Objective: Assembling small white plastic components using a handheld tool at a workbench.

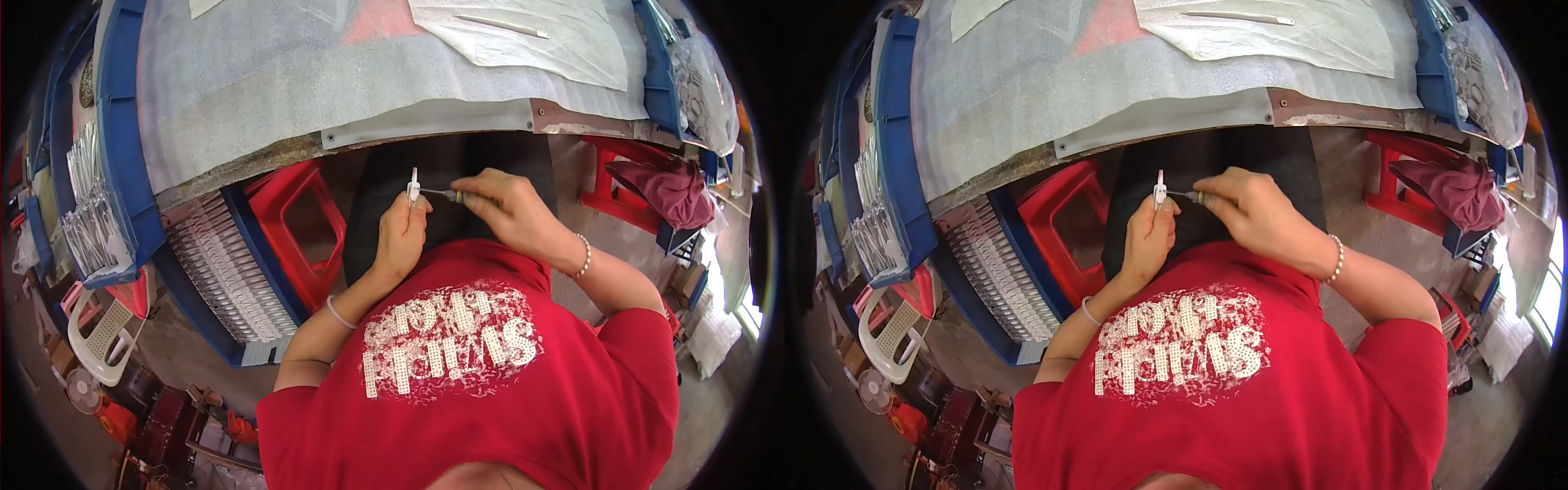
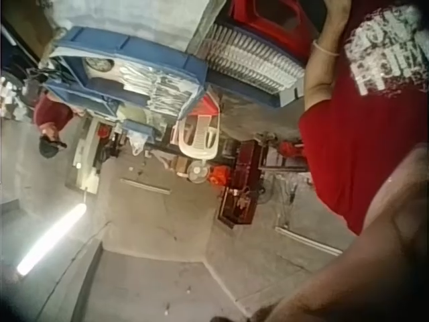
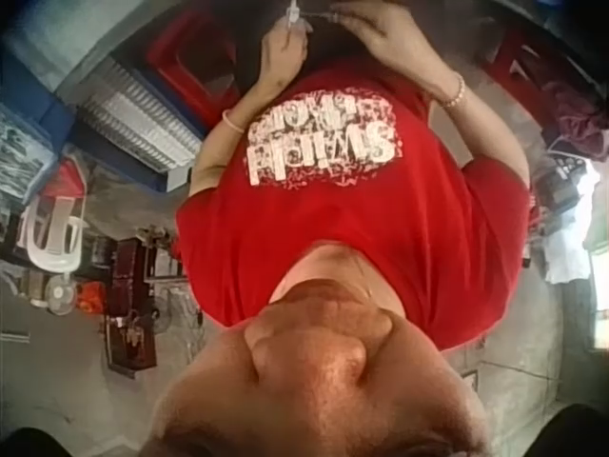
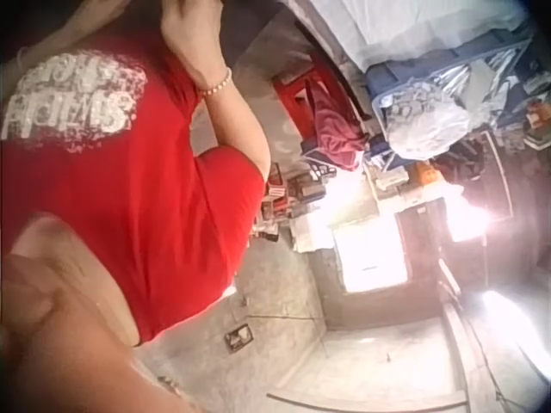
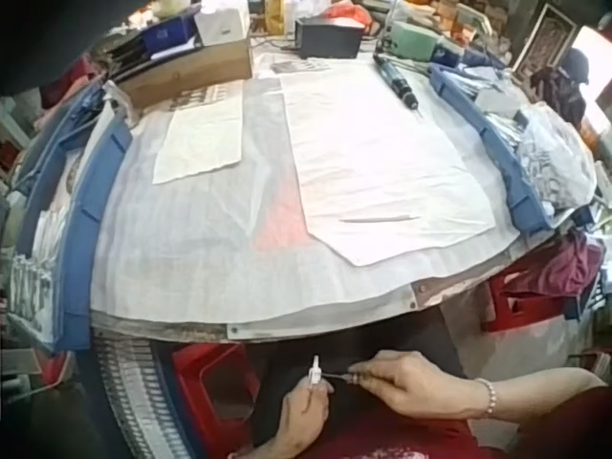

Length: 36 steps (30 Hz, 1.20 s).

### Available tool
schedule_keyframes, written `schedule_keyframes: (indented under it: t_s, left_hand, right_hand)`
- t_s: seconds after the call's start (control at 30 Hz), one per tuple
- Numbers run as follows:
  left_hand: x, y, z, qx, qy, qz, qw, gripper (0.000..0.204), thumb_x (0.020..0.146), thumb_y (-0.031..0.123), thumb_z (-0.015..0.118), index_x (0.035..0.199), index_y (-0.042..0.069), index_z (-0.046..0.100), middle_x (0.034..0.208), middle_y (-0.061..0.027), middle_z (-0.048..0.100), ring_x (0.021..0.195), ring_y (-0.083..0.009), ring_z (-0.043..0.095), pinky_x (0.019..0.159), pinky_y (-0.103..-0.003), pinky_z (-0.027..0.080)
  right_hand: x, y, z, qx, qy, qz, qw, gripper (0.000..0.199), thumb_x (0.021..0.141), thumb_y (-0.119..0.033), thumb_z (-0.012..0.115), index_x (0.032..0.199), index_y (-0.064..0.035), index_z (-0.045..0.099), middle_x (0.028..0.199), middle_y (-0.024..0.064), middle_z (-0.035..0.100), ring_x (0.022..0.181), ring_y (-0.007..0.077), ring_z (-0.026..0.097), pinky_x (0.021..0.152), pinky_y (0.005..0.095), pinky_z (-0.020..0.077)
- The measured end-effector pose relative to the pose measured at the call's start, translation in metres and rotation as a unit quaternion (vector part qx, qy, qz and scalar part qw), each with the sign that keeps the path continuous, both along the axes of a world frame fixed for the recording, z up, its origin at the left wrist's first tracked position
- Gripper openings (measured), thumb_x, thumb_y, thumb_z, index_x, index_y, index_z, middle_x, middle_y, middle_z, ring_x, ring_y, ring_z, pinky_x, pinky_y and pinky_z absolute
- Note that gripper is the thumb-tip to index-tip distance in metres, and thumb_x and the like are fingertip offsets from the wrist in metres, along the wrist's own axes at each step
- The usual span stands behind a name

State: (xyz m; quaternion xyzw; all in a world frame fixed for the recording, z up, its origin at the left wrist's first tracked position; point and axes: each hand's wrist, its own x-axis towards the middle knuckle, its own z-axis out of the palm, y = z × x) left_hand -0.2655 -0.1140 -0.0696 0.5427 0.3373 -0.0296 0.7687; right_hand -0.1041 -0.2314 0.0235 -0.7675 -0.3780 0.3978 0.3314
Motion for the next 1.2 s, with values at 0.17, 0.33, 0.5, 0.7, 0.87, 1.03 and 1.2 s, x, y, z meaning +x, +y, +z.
schedule_keyframes:
  t_s: [0.17,0.33,0.5,0.7,0.87,1.03,1.2]
  left_hand:
    - [0.001,-0.006,-0.017,0.183,-0.060,-0.025,0.981,0.019,0.100,0.015,0.045,0.088,0.001,0.053,0.062,-0.0015,0.048,0.050,-0.0075,0.044,0.045,-0.025,0.035]
    - [0.007,-0.002,-0.016,0.321,-0.084,-0.015,0.943,0.015,0.096,0.010,0.047,0.088,-0.002,0.053,0.069,-0.0162,0.058,0.060,-0.0273,0.058,0.055,-0.038,0.044]
    - [0.000,-0.007,-0.022,0.223,-0.081,-0.022,0.971,0.017,0.098,0.013,0.046,0.089,0.001,0.053,0.058,-0.0087,0.049,0.049,-0.0153,0.050,0.048,-0.033,0.039]
    - [0.007,-0.002,-0.022,0.289,-0.111,-0.012,0.951,0.015,0.097,0.010,0.046,0.089,0.000,0.053,0.067,-0.0148,0.057,0.058,-0.0297,0.060,0.053,-0.037,0.044]
    - [0.005,0.004,-0.021,0.285,-0.101,-0.042,0.952,0.014,0.096,0.009,0.046,0.087,0.000,0.053,0.071,-0.0171,0.058,0.064,-0.0340,0.062,0.056,-0.038,0.046]
    - [0.005,0.005,-0.015,0.224,-0.086,-0.033,0.970,0.015,0.096,0.010,0.046,0.088,-0.001,0.053,0.068,-0.0141,0.057,0.058,-0.0268,0.059,0.054,-0.037,0.044]
    - [0.002,0.003,-0.023,0.260,-0.100,-0.024,0.960,0.013,0.096,0.007,0.045,0.088,-0.001,0.052,0.068,-0.0160,0.057,0.060,-0.0306,0.061,0.054,-0.038,0.045]
  right_hand:
    - [-0.019,0.007,-0.002,-0.076,-0.282,0.234,0.927,0.023,0.084,-0.012,0.063,0.103,0.0003,0.066,0.088,0.0133,0.067,0.068,0.0312,0.065,0.055,0.0399,0.0498]
    - [-0.007,0.017,-0.023,-0.024,0.063,-0.081,0.994,0.029,0.079,-0.010,0.069,0.104,0.0027,0.065,0.084,0.0162,0.068,0.074,0.0298,0.067,0.066,0.0340,0.0525]
    - [-0.012,0.021,0.004,-0.050,-0.392,0.317,0.862,0.043,0.074,-0.016,0.059,0.116,-0.0073,0.065,0.064,0.0078,0.055,0.053,0.0209,0.061,0.044,0.0322,0.0477]
    - [-0.001,0.014,-0.030,0.031,-0.156,0.134,0.978,0.041,0.076,-0.007,0.064,0.116,-0.0028,0.064,0.070,0.0154,0.063,0.052,0.0210,0.059,0.046,0.0291,0.0464]
    - [-0.001,0.021,-0.030,-0.098,0.290,-0.110,0.946,0.037,0.078,-0.007,0.068,0.115,-0.0060,0.063,0.074,0.0185,0.065,0.058,0.0249,0.063,0.050,0.0360,0.0466]
    - [-0.006,0.035,0.008,-0.112,-0.278,0.343,0.890,0.048,0.077,-0.012,0.061,0.125,-0.0081,0.059,0.071,0.0152,0.064,0.057,0.0287,0.062,0.049,0.0381,0.0471]
    - [-0.001,0.039,-0.001,-0.171,-0.191,0.306,0.917,0.048,0.079,-0.011,0.060,0.127,-0.0077,0.059,0.071,0.0144,0.066,0.062,0.0305,0.065,0.052,0.0425,0.0483]
